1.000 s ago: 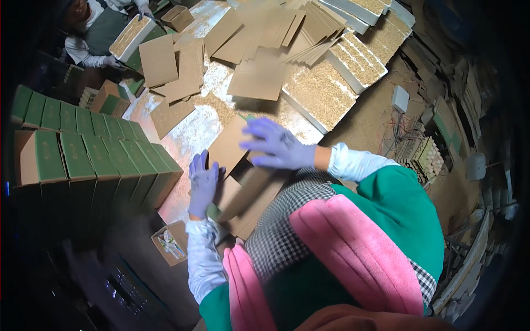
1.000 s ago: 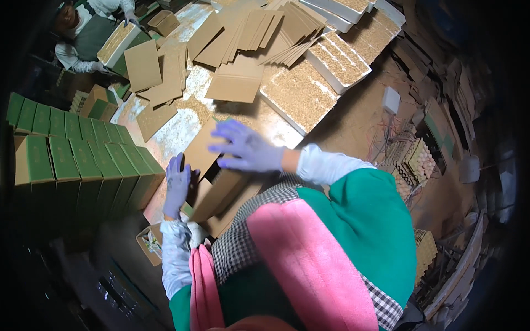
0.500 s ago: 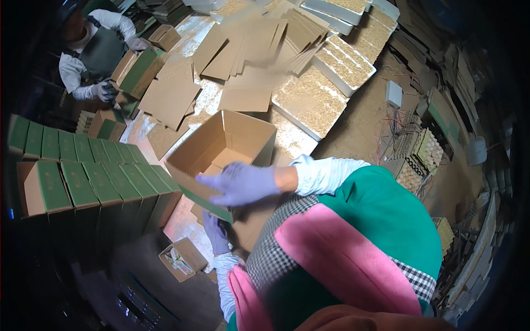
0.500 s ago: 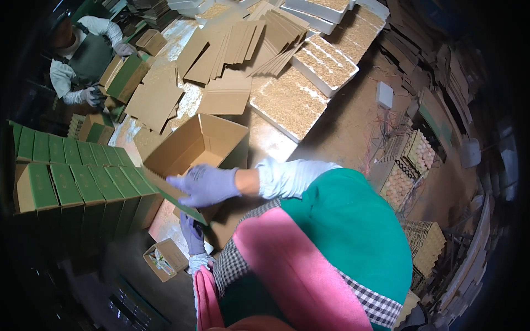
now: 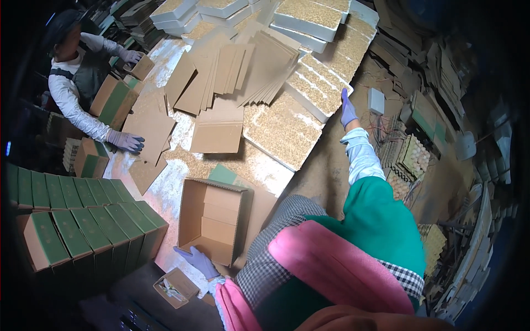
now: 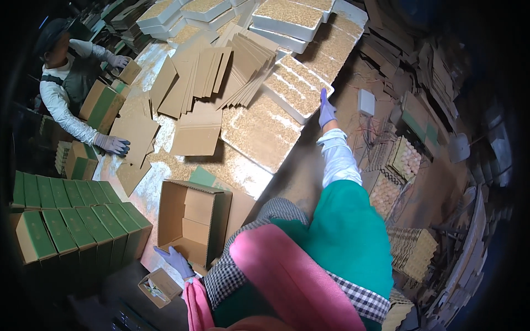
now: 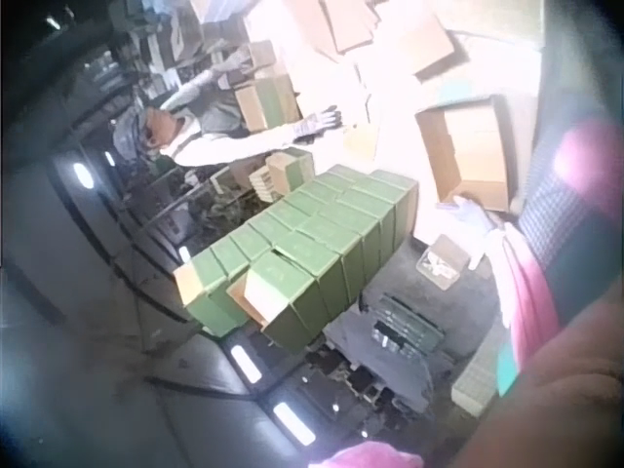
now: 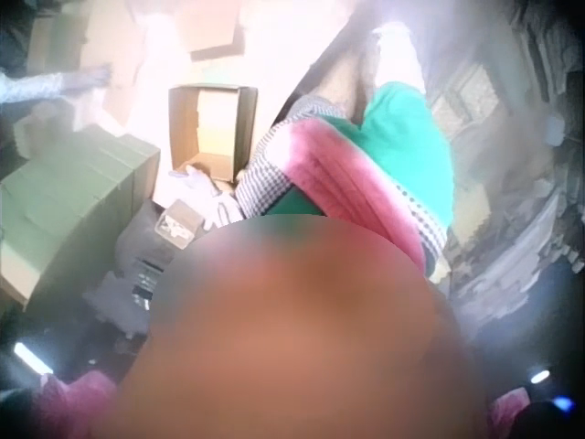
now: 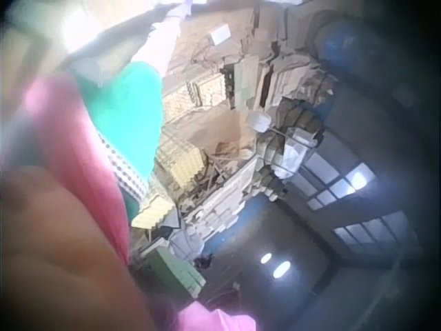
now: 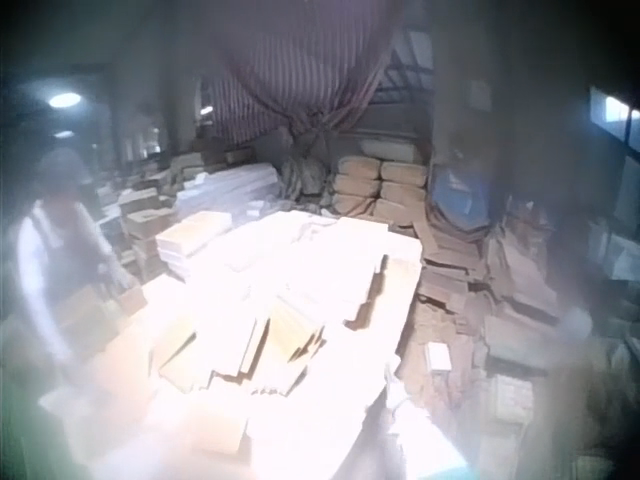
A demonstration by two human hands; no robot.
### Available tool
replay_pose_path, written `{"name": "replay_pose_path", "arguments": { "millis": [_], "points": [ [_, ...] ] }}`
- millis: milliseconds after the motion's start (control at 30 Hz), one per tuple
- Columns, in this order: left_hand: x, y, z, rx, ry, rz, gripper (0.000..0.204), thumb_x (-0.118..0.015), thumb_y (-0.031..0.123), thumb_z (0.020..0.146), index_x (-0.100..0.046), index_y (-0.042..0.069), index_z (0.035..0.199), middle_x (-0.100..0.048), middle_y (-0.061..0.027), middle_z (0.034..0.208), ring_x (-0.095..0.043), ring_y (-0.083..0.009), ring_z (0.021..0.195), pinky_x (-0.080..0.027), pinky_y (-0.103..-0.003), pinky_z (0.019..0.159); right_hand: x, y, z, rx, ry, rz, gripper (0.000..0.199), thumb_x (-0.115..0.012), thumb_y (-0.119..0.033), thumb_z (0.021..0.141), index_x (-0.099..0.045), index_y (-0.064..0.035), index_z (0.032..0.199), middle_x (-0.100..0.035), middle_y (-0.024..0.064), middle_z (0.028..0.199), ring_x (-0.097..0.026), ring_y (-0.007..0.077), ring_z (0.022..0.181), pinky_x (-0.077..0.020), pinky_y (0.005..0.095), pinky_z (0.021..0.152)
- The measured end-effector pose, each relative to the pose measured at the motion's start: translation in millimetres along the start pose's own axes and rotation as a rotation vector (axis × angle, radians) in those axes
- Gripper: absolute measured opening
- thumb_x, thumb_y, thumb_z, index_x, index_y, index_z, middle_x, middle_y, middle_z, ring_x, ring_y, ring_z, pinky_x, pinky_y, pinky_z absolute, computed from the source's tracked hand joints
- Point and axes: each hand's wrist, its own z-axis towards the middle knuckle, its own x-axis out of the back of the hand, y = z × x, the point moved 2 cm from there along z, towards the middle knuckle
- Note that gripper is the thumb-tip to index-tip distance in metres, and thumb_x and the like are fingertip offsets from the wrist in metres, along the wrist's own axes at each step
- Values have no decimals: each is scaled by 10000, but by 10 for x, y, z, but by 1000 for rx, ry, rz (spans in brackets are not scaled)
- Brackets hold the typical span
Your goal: The person folds several cardboard boxes by hand and stacks them into a pile on a table. The person places a tray of small items into each box before stacking it.
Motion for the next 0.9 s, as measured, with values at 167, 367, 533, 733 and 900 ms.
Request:
{"name": "replay_pose_path", "arguments": {
  "millis": [167,367,533,733,900],
  "points": [
    [65,-116,111,-12,-42,59,653,-434,70,940,-143,-19,1517,-204,-231,1564,-248,-330,1437,-191,-351,1167,-389,170,62,4,-476,847,662,-778,-318,796,-543,92,1259,-583,142,1271,-579,226,1093,-460,314,930],
    [126,-267,192,-29,-52,-6,648,-426,41,934,-142,-32,1513,-184,-221,1575,-208,-312,1455,-154,-339,1177,201,503,-67,-41,-586,1017,546,-772,-233,823,-567,55,1239,-622,119,1195,-627,229,1013,-508,342,890],
    [-12,-277,225,-112,2,-97,633,-431,57,944,-160,-35,1508,-201,-218,1571,-215,-317,1453,-169,-346,1176,1276,404,-978,-22,-1090,1009,540,-629,-186,928,-417,-26,1398,-540,153,1351,-583,280,1179,-509,415,982],
    [-268,-68,666,-218,-88,-173,591,-458,157,980,-230,-55,1483,-257,-212,1551,-238,-290,1448,-185,-341,1177,1248,-172,-2708,358,-1431,482,646,-695,-225,868,-400,-18,1404,-573,98,1254,-577,188,1118,-474,311,946],
    [-254,56,664,-226,-115,-426,542,-431,172,1013,-256,-64,1469,-296,-221,1530,-285,-292,1427,-232,-334,1160,996,-380,-3879,751,-1644,57,720,-763,-272,832,-393,-48,1408,-578,83,1181,-566,147,1085,-466,268,915]
  ]
}}
